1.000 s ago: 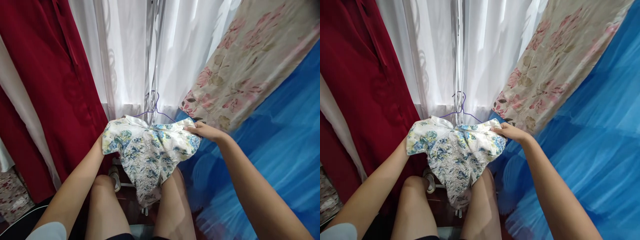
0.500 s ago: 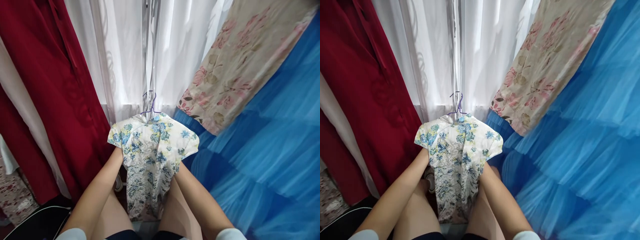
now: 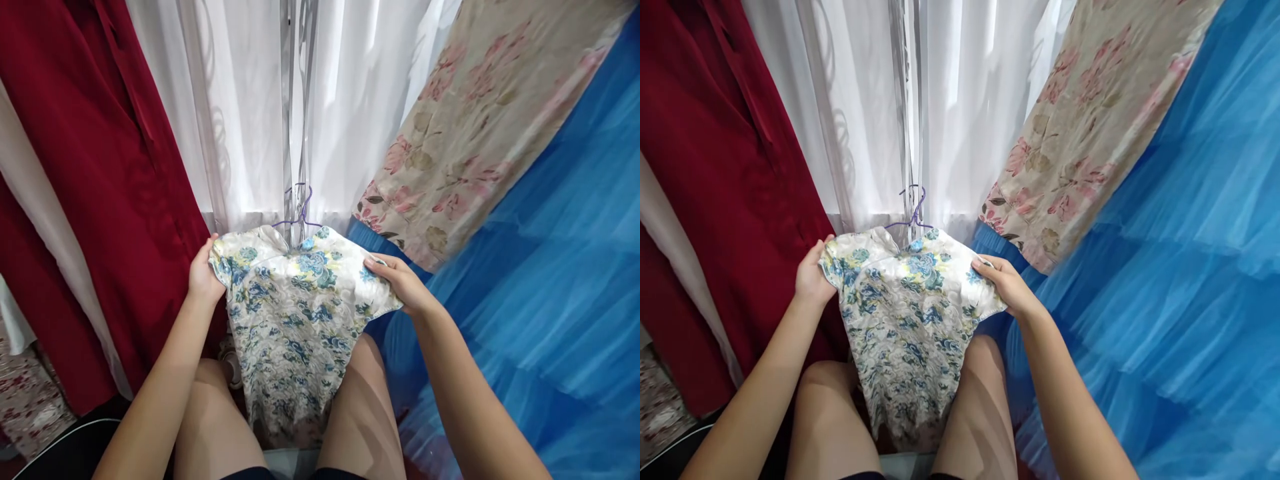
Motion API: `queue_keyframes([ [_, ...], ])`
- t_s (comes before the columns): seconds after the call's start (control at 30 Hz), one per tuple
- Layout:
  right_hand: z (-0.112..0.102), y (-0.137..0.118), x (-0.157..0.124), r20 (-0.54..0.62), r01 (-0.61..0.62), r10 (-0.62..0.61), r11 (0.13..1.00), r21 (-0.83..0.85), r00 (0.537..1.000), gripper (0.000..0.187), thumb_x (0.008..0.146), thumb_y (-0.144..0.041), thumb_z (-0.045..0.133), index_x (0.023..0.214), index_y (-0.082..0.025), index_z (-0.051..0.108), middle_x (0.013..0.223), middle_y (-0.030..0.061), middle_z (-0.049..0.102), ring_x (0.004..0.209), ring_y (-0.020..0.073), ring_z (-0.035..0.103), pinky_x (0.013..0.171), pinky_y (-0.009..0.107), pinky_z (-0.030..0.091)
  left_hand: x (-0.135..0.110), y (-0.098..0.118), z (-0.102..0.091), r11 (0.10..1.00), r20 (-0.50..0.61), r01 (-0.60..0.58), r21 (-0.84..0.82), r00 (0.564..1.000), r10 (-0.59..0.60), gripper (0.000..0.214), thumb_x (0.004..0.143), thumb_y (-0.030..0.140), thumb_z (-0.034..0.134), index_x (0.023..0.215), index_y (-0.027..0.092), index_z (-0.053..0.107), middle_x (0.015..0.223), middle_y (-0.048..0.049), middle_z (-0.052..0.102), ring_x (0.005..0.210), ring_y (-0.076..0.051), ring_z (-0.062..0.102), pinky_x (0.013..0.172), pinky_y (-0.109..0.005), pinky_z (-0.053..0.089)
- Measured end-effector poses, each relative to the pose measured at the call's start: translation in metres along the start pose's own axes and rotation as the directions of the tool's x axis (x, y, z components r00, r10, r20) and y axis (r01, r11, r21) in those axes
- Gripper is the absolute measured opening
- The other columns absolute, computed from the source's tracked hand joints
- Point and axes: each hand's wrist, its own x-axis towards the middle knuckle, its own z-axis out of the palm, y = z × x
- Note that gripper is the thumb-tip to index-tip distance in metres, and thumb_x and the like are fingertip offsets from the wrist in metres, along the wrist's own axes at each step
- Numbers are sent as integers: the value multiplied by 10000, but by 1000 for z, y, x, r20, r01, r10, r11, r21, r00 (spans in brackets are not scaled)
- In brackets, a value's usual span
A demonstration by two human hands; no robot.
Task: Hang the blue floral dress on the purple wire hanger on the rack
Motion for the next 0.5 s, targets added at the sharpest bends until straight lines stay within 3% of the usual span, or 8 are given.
queue_keyframes([
  [0.07, 9, -8, -2, -41, 15, -13, 998, 64, 999, 321, 710, -389, 785, 944, -174, 737, 781, 79, 746, 601, 231, 686, 527, 302, 526, 4, 16, 9, 973, -11, -210, 101, 977, 212, 415, 941, 439, 484, 1257, 179, 549, 1307, -85, 611, 1291, -278, 518, 1064, -446, 445],
  [0.1, 13, -11, -3, -74, 27, -20, 995, 101, 997, 298, 718, -376, 770, 932, -172, 734, 779, 83, 745, 610, 236, 690, 542, 311, 537, 6, 24, 13, 917, 6, -346, 199, 936, 352, 458, 958, 445, 452, 1331, 181, 490, 1393, -85, 544, 1351, -273, 454, 1102, -442, 407],
  [0.13, 16, -14, -5, -107, 43, -28, 990, 132, 994, 286, 721, -368, 760, 924, -169, 730, 774, 86, 743, 621, 243, 693, 552, 320, 544, 6, 32, 17, 817, 47, -476, 325, 871, 488, 505, 970, 440, 435, 1410, 194, 406, 1482, -79, 449, 1403, -268, 381, 1137, -443, 362],
  [0.2, 22, -16, -10, -166, 85, -56, 980, 178, 985, 287, 724, -363, 752, 931, -167, 722, 769, 85, 738, 639, 251, 695, 559, 328, 549, 2, 45, 24, 500, 230, -641, 582, 720, 655, 659, 946, 388, 510, 1518, 244, 216, 1605, -56, 228, 1471, -274, 239, 1190, -461, 265],
  [0.3, 29, -12, -32, -227, 166, -126, 972, 166, 966, 315, 762, -389, 743, 1004, -189, 715, 779, 58, 729, 650, 236, 681, 526, 294, 520, -16, 50, 40, -10, 583, -699, 715, 589, 559, 987, 781, 271, 719, 1552, 289, 103, 1641, -61, 74, 1499, -333, 109, 1225, -514, 123],
  [0.37, 35, -6, -57, -227, 200, -180, 977, 70, 957, 321, 796, -416, 730, 1044, -213, 714, 772, 34, 715, 645, 215, 659, 502, 261, 478, -30, 39, 50, -205, 733, -725, 658, 555, 393, 1074, 696, 220, 769, 1551, 287, 122, 1627, -96, 123, 1492, -377, 95, 1215, -567, 34],
  [0.43, 41, 1, -88, -143, 213, -221, 975, -68, 965, 337, 811, -453, 720, 1054, -221, 721, 786, 29, 706, 670, 209, 644, 535, 254, 468, -41, 17, 54, -250, 798, -760, 600, 545, 257, 1052, 680, 230, 775, 1542, 272, 173, 1571, -134, 251, 1460, -402, 188, 1190, -616, 26],
  [0.5, 46, 9, -118, 53, 223, -218, 964, -144, 975, 449, 810, -562, 685, 1091, -214, 724, 900, 62, 720, 774, 249, 659, 659, 295, 505, -47, -9, 53, -150, 796, -789, 596, 557, 235, 929, 713, 300, 762, 1505, 231, 280, 1441, -161, 417, 1359, -382, 373, 1161, -608, 186],
])
